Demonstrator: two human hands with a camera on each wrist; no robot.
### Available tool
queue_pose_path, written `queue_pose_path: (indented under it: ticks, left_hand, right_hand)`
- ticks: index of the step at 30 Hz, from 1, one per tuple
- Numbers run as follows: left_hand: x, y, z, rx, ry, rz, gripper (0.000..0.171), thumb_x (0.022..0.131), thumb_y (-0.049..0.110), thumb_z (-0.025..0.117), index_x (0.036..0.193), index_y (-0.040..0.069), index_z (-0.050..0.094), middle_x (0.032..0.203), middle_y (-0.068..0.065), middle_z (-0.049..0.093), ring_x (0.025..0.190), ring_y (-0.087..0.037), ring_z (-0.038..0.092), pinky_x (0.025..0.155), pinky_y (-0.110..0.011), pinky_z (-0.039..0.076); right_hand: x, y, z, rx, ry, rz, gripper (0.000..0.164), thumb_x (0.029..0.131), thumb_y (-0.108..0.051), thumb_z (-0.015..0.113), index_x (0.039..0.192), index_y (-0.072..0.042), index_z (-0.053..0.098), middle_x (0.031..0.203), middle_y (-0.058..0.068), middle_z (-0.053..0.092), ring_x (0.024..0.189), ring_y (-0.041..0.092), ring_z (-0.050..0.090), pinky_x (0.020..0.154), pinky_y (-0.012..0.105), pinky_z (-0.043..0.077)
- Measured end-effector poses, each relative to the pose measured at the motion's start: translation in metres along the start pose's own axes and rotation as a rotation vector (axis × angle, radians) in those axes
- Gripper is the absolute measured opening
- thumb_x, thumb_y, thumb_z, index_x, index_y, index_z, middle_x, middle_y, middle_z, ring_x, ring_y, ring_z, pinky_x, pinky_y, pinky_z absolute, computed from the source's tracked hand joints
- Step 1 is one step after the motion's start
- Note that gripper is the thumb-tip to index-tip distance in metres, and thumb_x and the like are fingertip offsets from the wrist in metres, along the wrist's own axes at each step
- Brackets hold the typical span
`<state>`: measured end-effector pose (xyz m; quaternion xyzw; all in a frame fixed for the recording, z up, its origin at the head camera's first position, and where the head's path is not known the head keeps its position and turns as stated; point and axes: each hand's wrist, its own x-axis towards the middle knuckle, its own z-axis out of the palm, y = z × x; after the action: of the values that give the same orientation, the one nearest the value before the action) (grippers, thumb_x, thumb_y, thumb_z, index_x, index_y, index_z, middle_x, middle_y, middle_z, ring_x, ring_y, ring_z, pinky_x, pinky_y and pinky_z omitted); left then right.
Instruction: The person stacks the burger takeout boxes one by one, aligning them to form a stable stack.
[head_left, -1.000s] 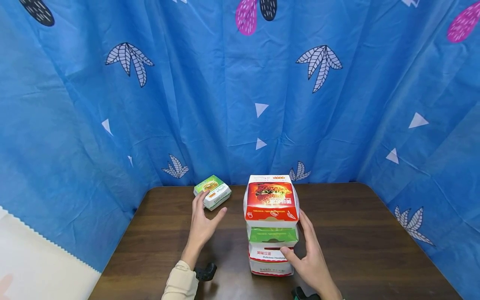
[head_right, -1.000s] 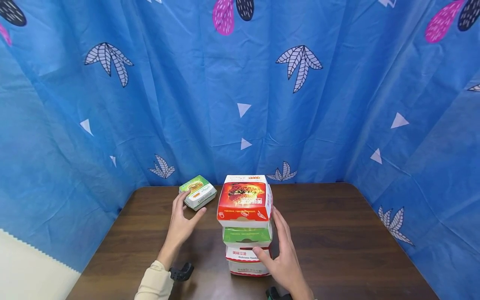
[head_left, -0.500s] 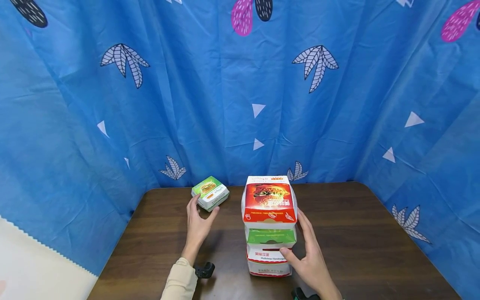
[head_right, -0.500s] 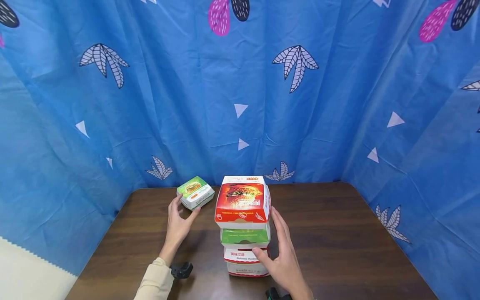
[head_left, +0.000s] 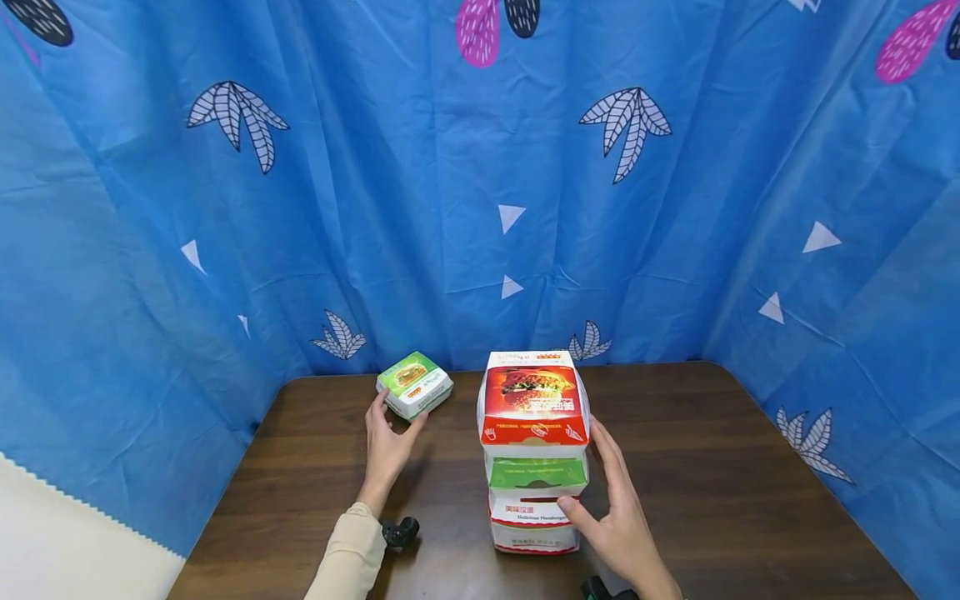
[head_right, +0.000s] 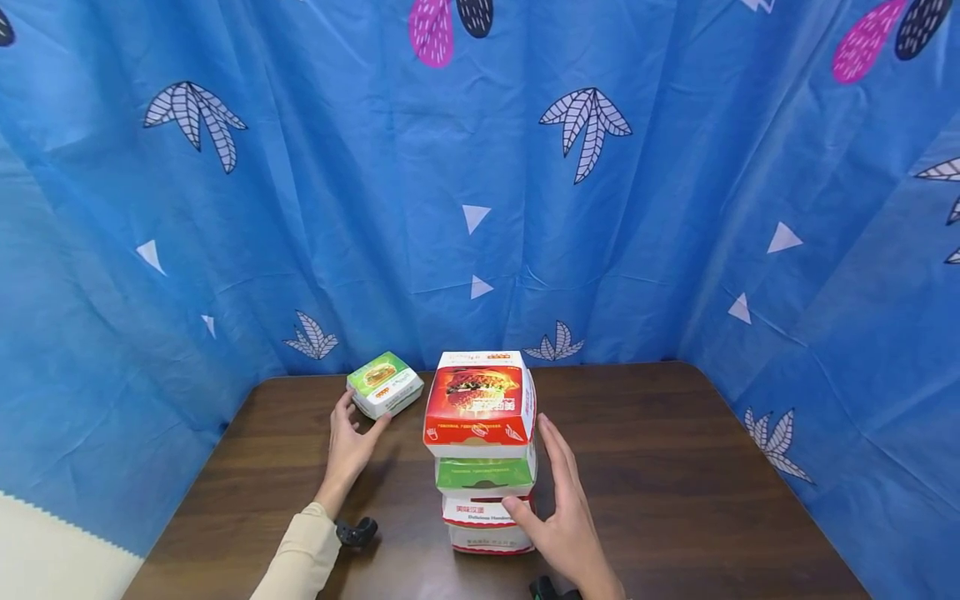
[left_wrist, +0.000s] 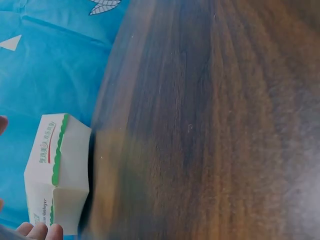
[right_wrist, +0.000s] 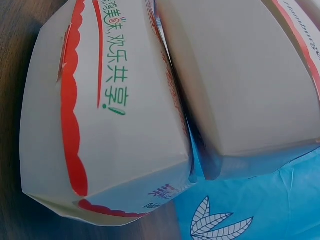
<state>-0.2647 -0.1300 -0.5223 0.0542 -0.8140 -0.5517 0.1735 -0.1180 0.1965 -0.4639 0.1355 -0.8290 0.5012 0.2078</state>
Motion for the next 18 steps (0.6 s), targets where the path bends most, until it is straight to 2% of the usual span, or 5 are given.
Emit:
queue_pose_path:
  ticks: [7,9,14,16,18]
  left_hand:
    - [0.007,-0.006,0.006,0.017,-0.033,-0.009,0.090,0.092,0.028,0.079,0.160,0.007,0.025,0.160,-0.026,0.025,0.144,-0.043,0.035,0.112,-0.057,0.042]
    - [0.008,-0.008,0.007,0.030,-0.051,-0.010,0.090,0.093,0.029,0.078,0.161,0.008,0.024,0.161,-0.027,0.022,0.146,-0.044,0.032,0.113,-0.059,0.041]
    - [0.013,-0.014,0.010,0.065,-0.073,-0.020,0.092,0.093,0.032,0.078,0.161,0.007,0.022,0.163,-0.027,0.018,0.149,-0.046,0.027,0.118,-0.062,0.033]
    - [0.015,-0.016,0.009,0.075,-0.072,-0.028,0.093,0.092,0.032,0.078,0.161,0.006,0.022,0.163,-0.027,0.018,0.150,-0.046,0.026,0.120,-0.062,0.031]
    - [0.017,-0.018,0.008,0.081,-0.073,-0.037,0.093,0.093,0.032,0.078,0.161,0.006,0.020,0.164,-0.027,0.017,0.150,-0.046,0.025,0.120,-0.061,0.031]
  right_hand:
    - [-0.001,-0.001,0.000,-0.029,0.011,0.036,0.102,0.084,-0.014,0.083,0.164,-0.032,0.022,0.166,-0.004,0.029,0.144,0.002,0.031,0.110,0.016,0.028]
    - [-0.001,-0.001,-0.001,-0.040,0.012,0.041,0.102,0.084,-0.014,0.083,0.164,-0.032,0.022,0.166,-0.004,0.029,0.144,0.002,0.031,0.113,0.025,0.033]
    - [-0.002,-0.001,-0.003,-0.058,0.006,0.041,0.101,0.086,-0.015,0.082,0.164,-0.032,0.022,0.167,-0.003,0.027,0.145,-0.001,0.029,0.111,0.059,0.038]
    - [-0.001,0.000,-0.003,-0.052,0.003,0.033,0.100,0.086,-0.015,0.082,0.165,-0.032,0.021,0.168,-0.003,0.027,0.146,-0.002,0.027,0.110,0.066,0.037]
    - [-0.001,0.000,-0.004,-0.052,0.000,0.022,0.100,0.087,-0.015,0.081,0.165,-0.030,0.021,0.168,-0.002,0.026,0.146,-0.002,0.027,0.109,0.067,0.037]
